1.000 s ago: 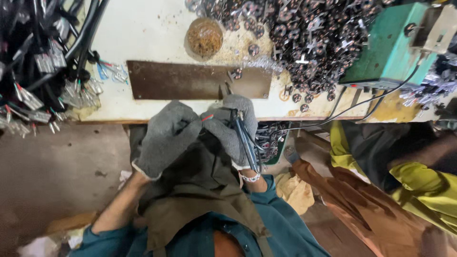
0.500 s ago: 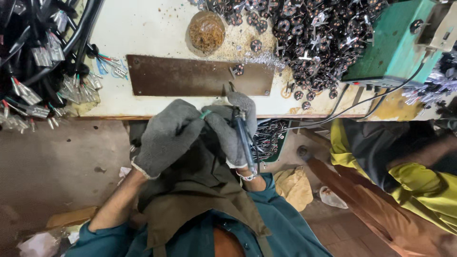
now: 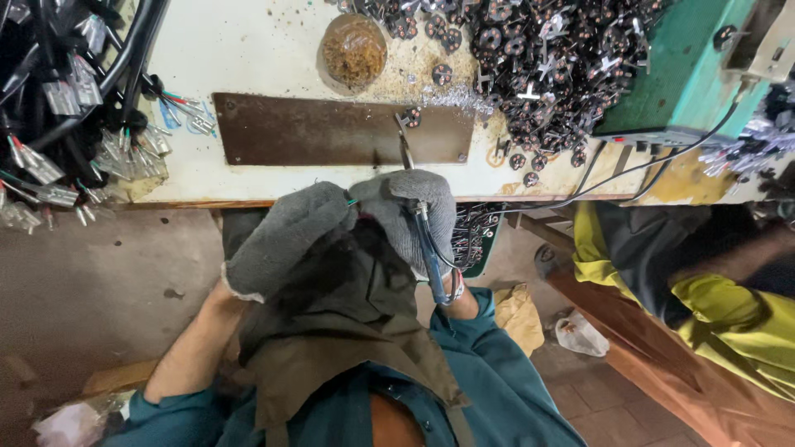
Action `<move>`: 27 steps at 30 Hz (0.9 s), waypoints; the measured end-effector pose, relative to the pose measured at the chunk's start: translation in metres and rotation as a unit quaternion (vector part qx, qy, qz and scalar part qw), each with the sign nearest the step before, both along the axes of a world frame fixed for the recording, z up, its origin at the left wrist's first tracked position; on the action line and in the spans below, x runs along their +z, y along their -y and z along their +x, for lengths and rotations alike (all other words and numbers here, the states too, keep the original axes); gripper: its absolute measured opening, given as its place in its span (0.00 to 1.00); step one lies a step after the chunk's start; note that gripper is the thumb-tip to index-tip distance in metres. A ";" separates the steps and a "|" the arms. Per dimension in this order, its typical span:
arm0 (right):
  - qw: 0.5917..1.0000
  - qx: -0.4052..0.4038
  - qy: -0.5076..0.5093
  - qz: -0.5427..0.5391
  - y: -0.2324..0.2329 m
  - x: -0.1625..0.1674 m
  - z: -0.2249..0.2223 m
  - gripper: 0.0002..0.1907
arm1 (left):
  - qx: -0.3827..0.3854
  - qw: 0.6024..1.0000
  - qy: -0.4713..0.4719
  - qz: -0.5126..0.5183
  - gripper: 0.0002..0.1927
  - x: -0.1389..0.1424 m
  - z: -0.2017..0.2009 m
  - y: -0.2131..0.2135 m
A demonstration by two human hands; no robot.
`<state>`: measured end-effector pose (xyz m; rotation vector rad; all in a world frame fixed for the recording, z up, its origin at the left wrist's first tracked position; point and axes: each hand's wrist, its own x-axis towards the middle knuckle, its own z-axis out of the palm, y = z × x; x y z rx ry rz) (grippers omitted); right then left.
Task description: The person solders wires onto small motor components at a workbench. They hold a component and wire in one hand, apply a soldering iron with the other hand, and place finished pieces onto a large pile of completed parts on the bench, repeating the cycle.
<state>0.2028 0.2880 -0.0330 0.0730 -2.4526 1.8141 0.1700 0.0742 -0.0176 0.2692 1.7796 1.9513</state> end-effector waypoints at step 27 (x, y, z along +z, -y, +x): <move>0.989 0.004 0.052 -0.137 0.009 0.018 0.003 0.27 | -0.052 0.995 -0.070 -0.037 0.09 0.014 -0.006 0.004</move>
